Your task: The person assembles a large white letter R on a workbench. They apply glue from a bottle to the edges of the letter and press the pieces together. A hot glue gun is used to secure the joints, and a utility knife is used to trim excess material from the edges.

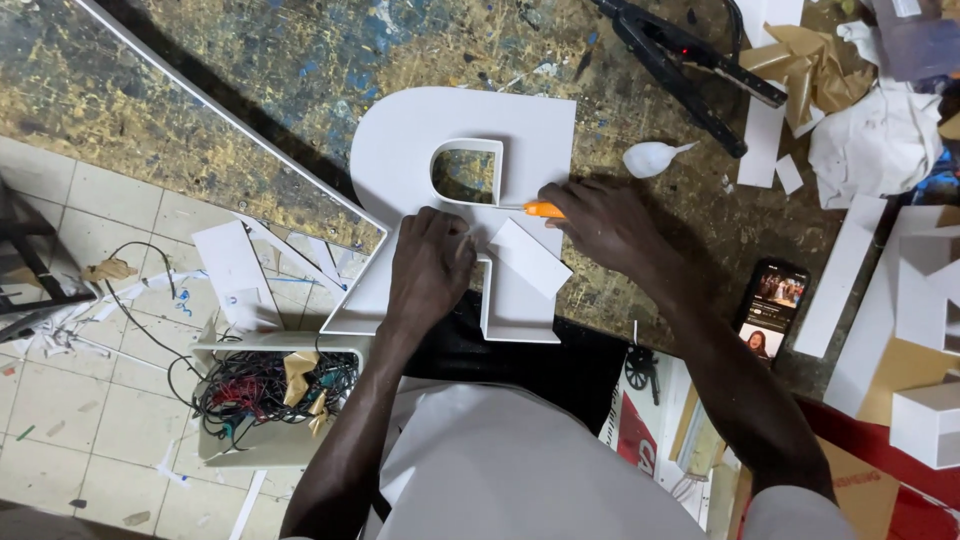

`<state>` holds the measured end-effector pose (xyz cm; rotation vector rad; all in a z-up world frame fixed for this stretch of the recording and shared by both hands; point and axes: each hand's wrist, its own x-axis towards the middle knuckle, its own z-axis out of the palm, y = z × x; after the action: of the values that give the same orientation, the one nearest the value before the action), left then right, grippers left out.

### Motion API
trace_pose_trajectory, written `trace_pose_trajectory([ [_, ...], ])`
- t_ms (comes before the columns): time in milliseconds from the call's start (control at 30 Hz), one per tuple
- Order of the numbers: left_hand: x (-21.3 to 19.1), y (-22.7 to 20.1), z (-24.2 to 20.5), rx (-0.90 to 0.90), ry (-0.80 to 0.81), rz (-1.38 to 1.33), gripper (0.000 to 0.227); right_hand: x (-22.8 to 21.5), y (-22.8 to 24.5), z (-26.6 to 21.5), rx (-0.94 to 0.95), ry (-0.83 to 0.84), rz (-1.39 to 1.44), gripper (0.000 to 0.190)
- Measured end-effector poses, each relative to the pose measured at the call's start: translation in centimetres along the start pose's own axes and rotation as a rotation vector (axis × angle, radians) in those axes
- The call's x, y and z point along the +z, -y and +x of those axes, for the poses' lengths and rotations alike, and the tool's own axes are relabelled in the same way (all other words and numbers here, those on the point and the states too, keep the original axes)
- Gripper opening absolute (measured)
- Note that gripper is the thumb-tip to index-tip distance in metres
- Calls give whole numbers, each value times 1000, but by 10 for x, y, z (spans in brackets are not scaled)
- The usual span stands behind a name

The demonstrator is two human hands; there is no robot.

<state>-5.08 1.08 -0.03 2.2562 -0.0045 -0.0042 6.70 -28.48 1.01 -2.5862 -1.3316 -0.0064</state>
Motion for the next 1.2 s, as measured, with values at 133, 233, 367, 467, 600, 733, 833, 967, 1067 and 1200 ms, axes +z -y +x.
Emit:
trace_pose_trajectory([
  [133, 2, 2, 1, 28, -9, -11, 21, 17, -11, -7, -11, 39, 3, 44],
  [233, 3, 3, 1, 34, -24, -12, 22, 18, -8, -8, 4, 48, 60, 46],
  [367, 3, 2, -2, 43, -34, -22, 21, 15, -10, -12, 17, 52, 55, 43],
  [467, 2, -1, -1, 31, -34, -43, 22, -21, 4, -10, 88, 45, 147, 38],
  [600, 4, -2, -1, 14, -45, -88, 23, -39, 25, -30, 237, -136, 185, 43],
  [733, 14, 2, 0, 13, -86, -97, 18, -1, 74, -52, 424, -198, 233, 62],
  [833, 17, 6, 0, 38, -93, -96, 18, 28, 95, -68, 518, -163, 162, 65],
  [967, 7, -3, -2, 68, -83, -104, 21, 3, 98, -68, 679, -4, 258, 63],
  [1067, -7, -11, -3, 84, -46, -139, 25, -8, 86, -75, 728, 61, 353, 60],
  [1200, -30, -20, -8, 81, 17, -263, 23, -79, 87, -58, 718, 146, 489, 52],
])
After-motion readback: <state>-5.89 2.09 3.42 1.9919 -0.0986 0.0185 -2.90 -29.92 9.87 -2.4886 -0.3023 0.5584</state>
